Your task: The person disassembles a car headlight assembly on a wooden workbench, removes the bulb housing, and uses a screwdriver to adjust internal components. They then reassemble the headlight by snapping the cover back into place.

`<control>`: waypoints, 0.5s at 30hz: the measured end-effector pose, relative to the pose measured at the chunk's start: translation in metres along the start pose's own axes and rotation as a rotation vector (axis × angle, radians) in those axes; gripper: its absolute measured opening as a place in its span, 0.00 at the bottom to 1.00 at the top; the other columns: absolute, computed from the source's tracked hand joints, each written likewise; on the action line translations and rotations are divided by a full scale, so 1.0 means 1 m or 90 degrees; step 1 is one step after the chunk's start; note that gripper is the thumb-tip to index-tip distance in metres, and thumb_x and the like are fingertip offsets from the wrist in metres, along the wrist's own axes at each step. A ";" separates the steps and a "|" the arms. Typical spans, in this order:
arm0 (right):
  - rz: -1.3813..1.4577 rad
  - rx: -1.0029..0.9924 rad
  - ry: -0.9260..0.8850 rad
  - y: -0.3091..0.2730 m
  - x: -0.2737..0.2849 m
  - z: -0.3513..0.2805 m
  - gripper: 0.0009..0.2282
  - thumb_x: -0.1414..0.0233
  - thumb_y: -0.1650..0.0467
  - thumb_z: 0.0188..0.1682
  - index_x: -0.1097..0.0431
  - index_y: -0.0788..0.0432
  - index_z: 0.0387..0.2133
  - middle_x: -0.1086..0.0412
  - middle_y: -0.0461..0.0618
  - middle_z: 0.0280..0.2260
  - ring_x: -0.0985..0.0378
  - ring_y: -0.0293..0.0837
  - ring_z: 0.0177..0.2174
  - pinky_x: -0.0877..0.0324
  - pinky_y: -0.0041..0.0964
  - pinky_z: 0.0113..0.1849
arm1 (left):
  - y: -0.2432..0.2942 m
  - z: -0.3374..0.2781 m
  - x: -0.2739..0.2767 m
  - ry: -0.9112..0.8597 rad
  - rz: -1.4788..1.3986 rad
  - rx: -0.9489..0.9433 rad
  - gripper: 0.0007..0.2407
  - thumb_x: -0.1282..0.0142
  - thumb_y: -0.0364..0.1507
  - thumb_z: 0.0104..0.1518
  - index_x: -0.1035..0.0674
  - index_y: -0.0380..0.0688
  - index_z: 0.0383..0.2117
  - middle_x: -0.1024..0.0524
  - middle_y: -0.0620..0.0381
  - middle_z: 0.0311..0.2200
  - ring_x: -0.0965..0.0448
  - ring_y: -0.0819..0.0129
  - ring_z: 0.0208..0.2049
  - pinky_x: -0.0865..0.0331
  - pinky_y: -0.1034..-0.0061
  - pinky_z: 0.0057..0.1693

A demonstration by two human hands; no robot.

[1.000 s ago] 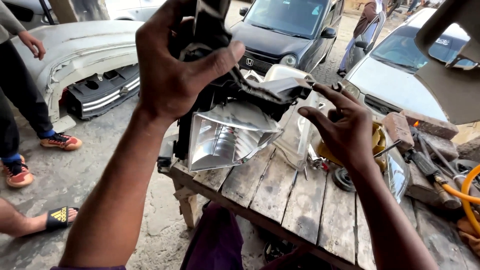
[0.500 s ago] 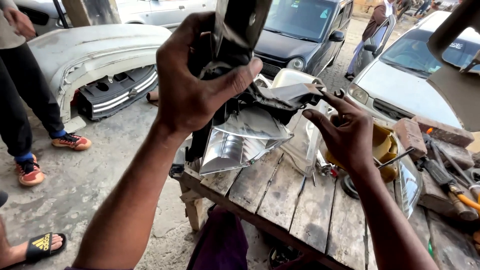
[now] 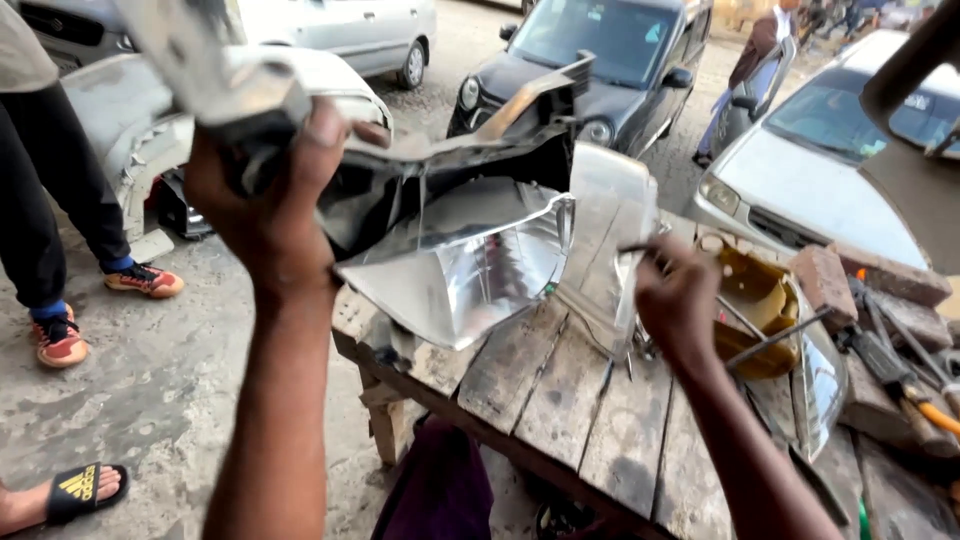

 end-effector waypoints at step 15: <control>-0.207 -0.089 -0.345 0.021 -0.065 -0.028 0.23 0.46 0.61 0.49 0.35 0.55 0.57 0.33 0.54 0.57 0.26 0.54 0.52 0.28 0.52 0.51 | 0.037 -0.027 0.009 0.224 -0.133 0.045 0.11 0.41 0.28 0.55 0.28 0.30 0.30 0.26 0.39 0.26 0.17 0.41 0.34 0.22 0.62 0.40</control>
Point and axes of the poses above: each hand's wrist, its own z-axis towards the middle knuckle, its own x-axis out of the back of the hand, y = z × x, the point moved 3 cm from there along z, towards the middle knuckle
